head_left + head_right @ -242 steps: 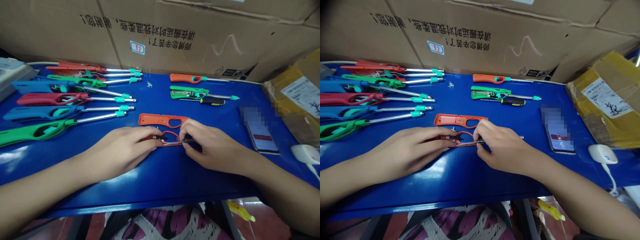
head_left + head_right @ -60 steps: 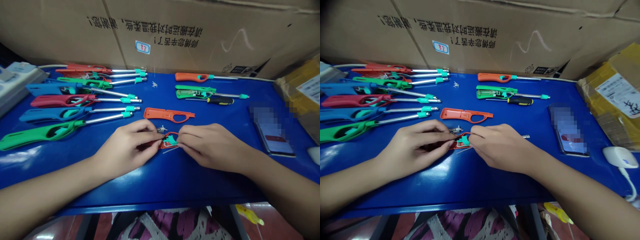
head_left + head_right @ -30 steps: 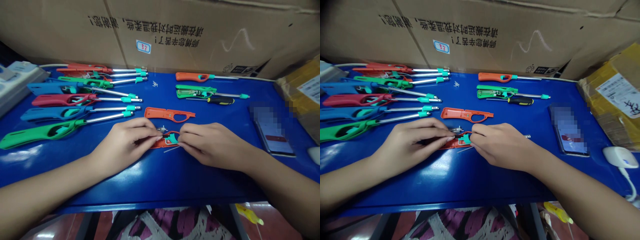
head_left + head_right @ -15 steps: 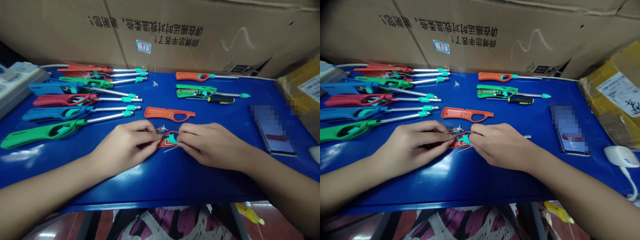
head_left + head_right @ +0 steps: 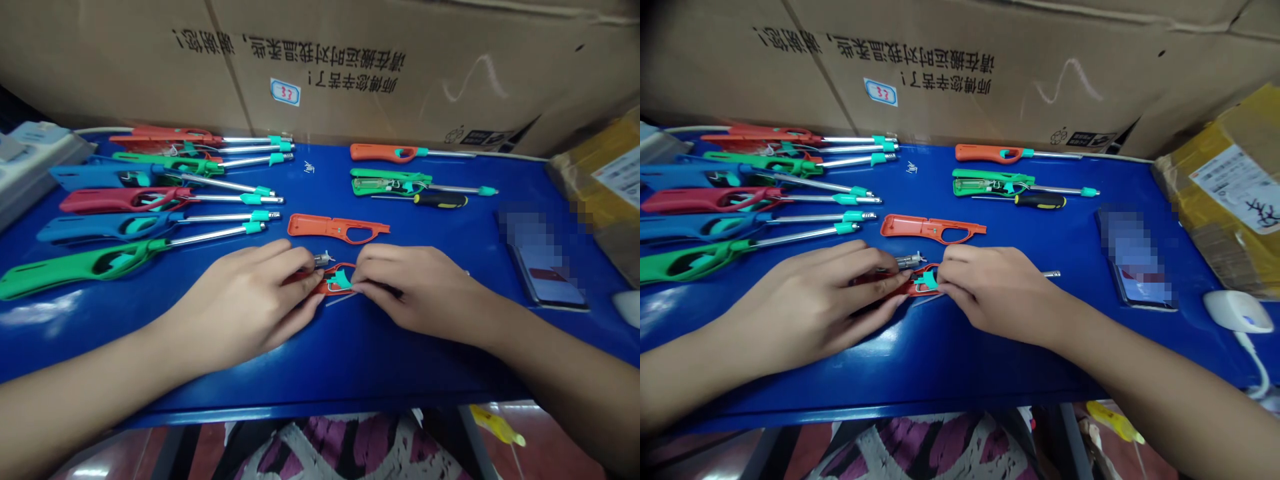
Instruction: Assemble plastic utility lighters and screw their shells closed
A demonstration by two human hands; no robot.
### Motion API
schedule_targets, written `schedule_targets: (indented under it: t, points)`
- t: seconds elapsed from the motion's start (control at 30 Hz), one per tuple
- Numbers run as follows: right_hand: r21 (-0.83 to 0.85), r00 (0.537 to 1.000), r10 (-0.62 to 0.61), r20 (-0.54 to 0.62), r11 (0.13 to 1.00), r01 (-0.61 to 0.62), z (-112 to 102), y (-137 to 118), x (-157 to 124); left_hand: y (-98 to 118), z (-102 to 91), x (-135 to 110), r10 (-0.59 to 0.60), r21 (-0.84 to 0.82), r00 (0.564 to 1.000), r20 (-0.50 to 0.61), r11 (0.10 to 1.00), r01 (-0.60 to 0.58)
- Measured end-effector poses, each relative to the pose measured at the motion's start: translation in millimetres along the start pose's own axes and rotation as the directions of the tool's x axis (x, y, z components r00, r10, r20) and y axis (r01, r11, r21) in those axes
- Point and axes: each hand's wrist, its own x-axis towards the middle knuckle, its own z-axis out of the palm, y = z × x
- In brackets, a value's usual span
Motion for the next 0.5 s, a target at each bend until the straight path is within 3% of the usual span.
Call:
schedule_targets:
  t: [0.17,0.5]
  points:
    - [0.171,0.998,0.059,-0.018,0.984,-0.055,-0.5,2.2,3.9,0.9,-1.3,-1.0,0.012,0.059,0.999,0.032,0.998,-0.014]
    - [0.184,0.997,0.080,0.007,0.980,-0.080,-3.0,3.1,5.3,3.3,2.2,-3.6,-0.006,0.093,1.000,0.008,0.996,0.005]
